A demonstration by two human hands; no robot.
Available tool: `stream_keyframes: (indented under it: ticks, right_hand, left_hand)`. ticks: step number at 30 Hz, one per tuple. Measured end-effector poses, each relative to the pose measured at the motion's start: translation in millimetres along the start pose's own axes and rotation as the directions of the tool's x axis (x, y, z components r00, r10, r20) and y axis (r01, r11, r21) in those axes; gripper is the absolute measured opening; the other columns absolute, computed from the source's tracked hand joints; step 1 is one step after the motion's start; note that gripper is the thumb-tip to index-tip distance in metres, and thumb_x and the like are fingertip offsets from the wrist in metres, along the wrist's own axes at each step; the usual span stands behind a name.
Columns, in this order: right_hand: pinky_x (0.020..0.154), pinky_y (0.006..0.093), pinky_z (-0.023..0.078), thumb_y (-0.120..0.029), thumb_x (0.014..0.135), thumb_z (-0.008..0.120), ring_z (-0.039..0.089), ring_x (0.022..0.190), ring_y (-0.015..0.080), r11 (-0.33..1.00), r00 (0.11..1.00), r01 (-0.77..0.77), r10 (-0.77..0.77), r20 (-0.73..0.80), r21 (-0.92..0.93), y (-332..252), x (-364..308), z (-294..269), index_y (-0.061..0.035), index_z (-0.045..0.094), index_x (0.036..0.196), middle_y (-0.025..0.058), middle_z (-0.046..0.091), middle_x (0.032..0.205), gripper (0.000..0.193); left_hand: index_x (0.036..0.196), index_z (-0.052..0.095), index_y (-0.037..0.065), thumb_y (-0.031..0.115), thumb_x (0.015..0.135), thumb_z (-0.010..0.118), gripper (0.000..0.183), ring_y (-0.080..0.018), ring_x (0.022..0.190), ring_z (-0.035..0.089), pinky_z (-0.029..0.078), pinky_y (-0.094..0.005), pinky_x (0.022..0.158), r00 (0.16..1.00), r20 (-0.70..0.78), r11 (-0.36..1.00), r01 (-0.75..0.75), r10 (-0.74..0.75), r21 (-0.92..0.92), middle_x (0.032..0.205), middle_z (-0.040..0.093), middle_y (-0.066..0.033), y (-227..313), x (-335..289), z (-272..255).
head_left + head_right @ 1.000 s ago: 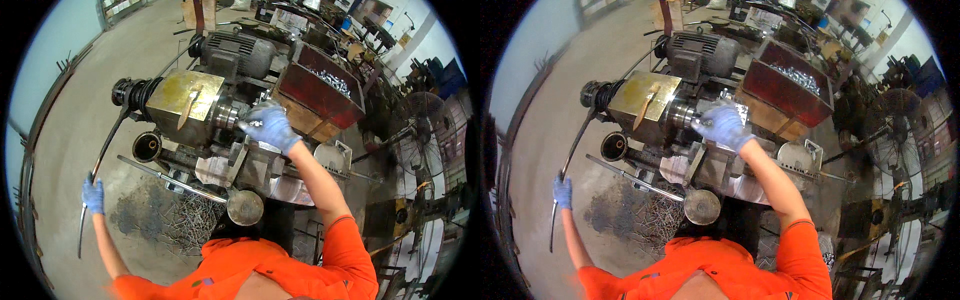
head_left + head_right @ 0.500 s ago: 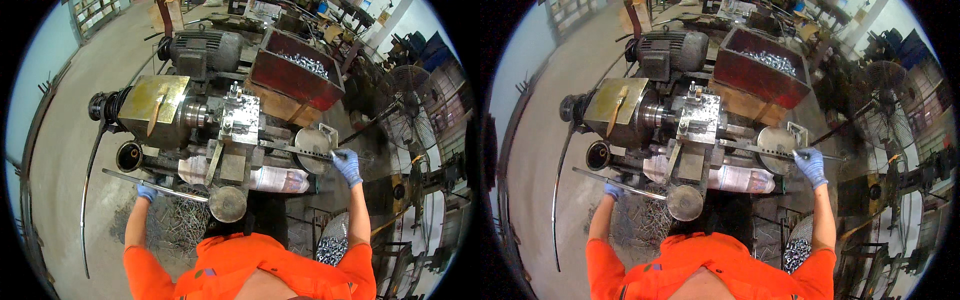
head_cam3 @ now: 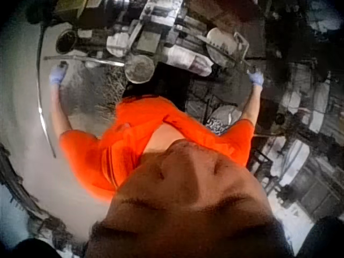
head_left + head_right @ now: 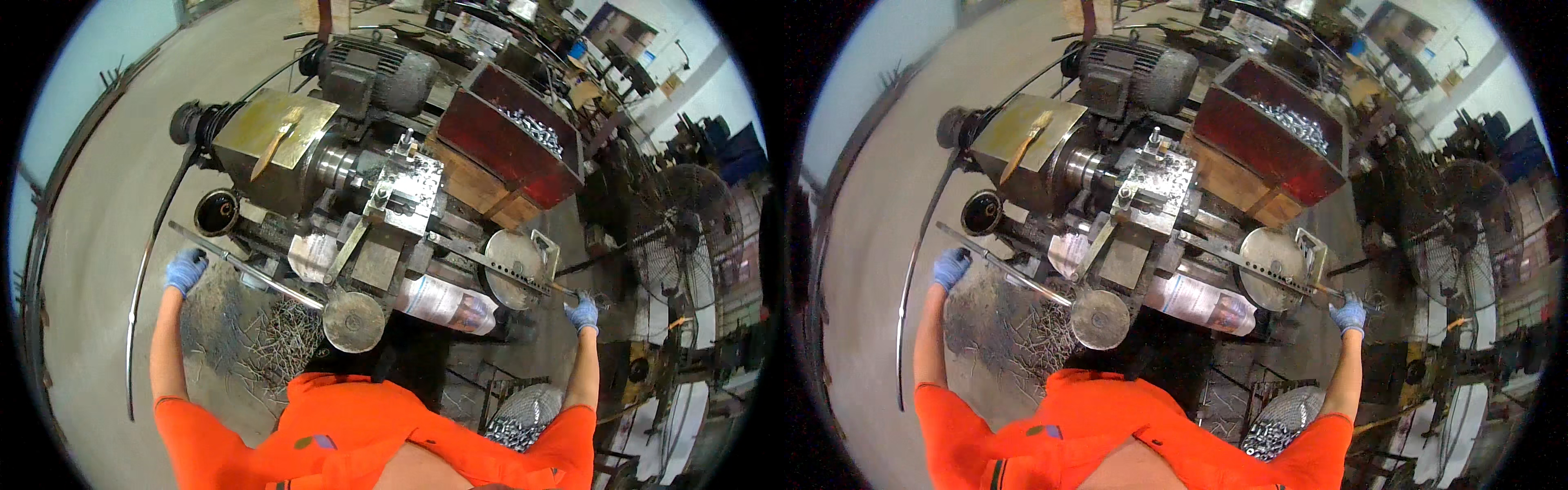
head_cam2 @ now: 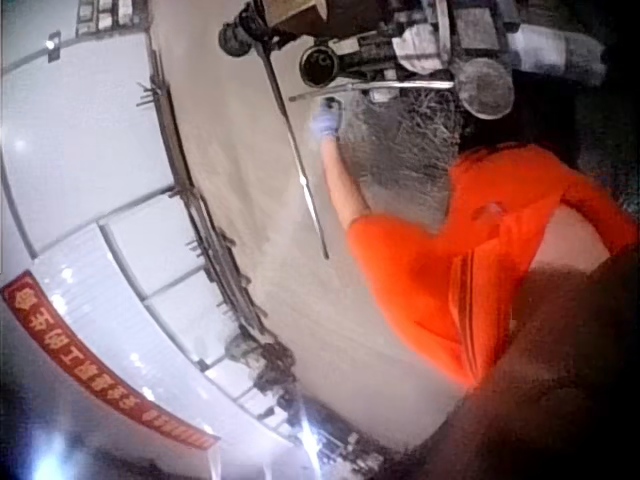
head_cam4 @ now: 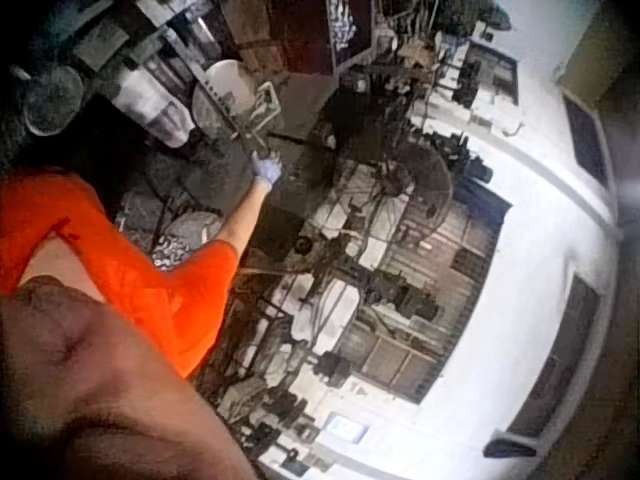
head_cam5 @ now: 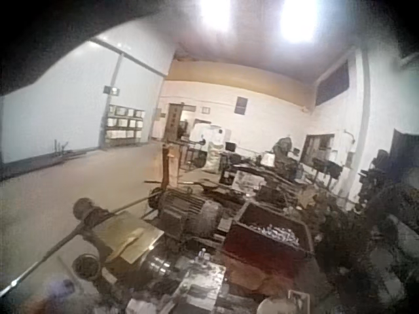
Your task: The person operates a metal lathe, using a lever to advance the mechanism, placing metal parts into a basket, and clearing shavings from the work surface by hand.
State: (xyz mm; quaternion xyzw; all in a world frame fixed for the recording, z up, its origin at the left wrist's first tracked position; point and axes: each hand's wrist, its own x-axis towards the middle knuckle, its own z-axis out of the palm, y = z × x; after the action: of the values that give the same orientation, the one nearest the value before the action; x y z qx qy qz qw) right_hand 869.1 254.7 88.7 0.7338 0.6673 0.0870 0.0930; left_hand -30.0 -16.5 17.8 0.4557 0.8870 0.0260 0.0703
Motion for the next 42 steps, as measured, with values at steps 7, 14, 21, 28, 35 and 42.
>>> stream_keyframes:
  ticks: [7,14,21,28,35,42]
  right_hand:
    - [0.093,0.0424,0.040,-0.042,0.069,0.067,0.052,0.107,0.0344,0.982,0.987,-0.157,0.152,0.053,0.101,4.4,-2.0,13.2,-0.0089,0.061,0.106,0.0153,0.059,0.111,0.051]
    - [0.071,0.0452,0.047,-0.042,0.068,0.068,0.060,0.078,0.0372,0.977,0.957,-0.105,0.149,-0.248,0.185,19.4,-100.0,62.9,-0.0040,0.063,0.082,0.0167,0.064,0.078,0.041]
    - [0.081,0.0444,0.047,-0.040,0.069,0.064,0.061,0.094,0.0363,0.770,0.762,-0.630,0.589,0.269,0.096,130.6,-258.8,92.5,-0.0052,0.068,0.093,0.0229,0.063,0.096,0.043]
    - [0.079,0.0442,0.049,-0.034,0.067,0.065,0.061,0.091,0.0401,0.739,0.729,-0.671,0.645,0.230,0.058,108.0,-294.5,94.9,0.0025,0.066,0.087,0.0281,0.062,0.092,0.042]
    - [0.081,0.0425,0.049,-0.032,0.065,0.065,0.061,0.093,0.0384,0.723,0.706,-0.690,0.664,0.246,0.027,105.9,-310.6,100.7,0.0034,0.065,0.089,0.0271,0.062,0.093,0.043]
    - [0.081,0.0417,0.049,-0.033,0.065,0.067,0.061,0.093,0.0372,0.704,0.680,-0.710,0.690,0.246,-0.011,80.5,-308.3,77.9,0.0001,0.067,0.088,0.0248,0.063,0.095,0.040]
  left_hand:
    - [0.101,0.067,0.011,0.033,0.084,0.060,0.029,-0.0268,0.080,0.065,0.050,-0.0365,0.073,0.966,-0.254,0.915,-0.052,-0.056,-0.400,0.087,0.067,-0.0141,44.9,-14.3,-60.1]
    - [0.094,0.067,0.006,0.033,0.083,0.060,0.029,-0.0318,0.078,0.063,0.049,-0.0388,0.070,0.926,-0.364,0.922,-0.223,0.098,-0.318,0.084,0.065,-0.0161,99.5,-4.8,-36.6]
    - [0.091,0.068,0.009,0.039,0.083,0.058,0.033,-0.0324,0.084,0.062,0.048,-0.0413,0.075,0.961,-0.270,0.976,-0.011,-0.050,-0.218,0.087,0.065,-0.0149,118.9,8.3,-38.9]
    - [0.094,0.068,0.010,0.038,0.080,0.060,0.032,-0.0322,0.089,0.061,0.048,-0.0414,0.079,0.973,-0.204,0.984,0.078,-0.111,-0.163,0.091,0.065,-0.0157,118.7,12.5,-45.4]
    - [0.095,0.068,0.009,0.038,0.079,0.061,0.033,-0.0328,0.088,0.062,0.049,-0.0417,0.078,0.958,-0.272,0.985,0.053,-0.097,-0.166,0.092,0.065,-0.0164,107.6,22.4,-30.9]
    - [0.095,0.068,0.009,0.036,0.079,0.061,0.032,-0.0327,0.088,0.062,0.049,-0.0420,0.078,0.963,-0.249,0.987,0.070,-0.104,-0.143,0.092,0.065,-0.0161,111.9,16.9,-39.9]
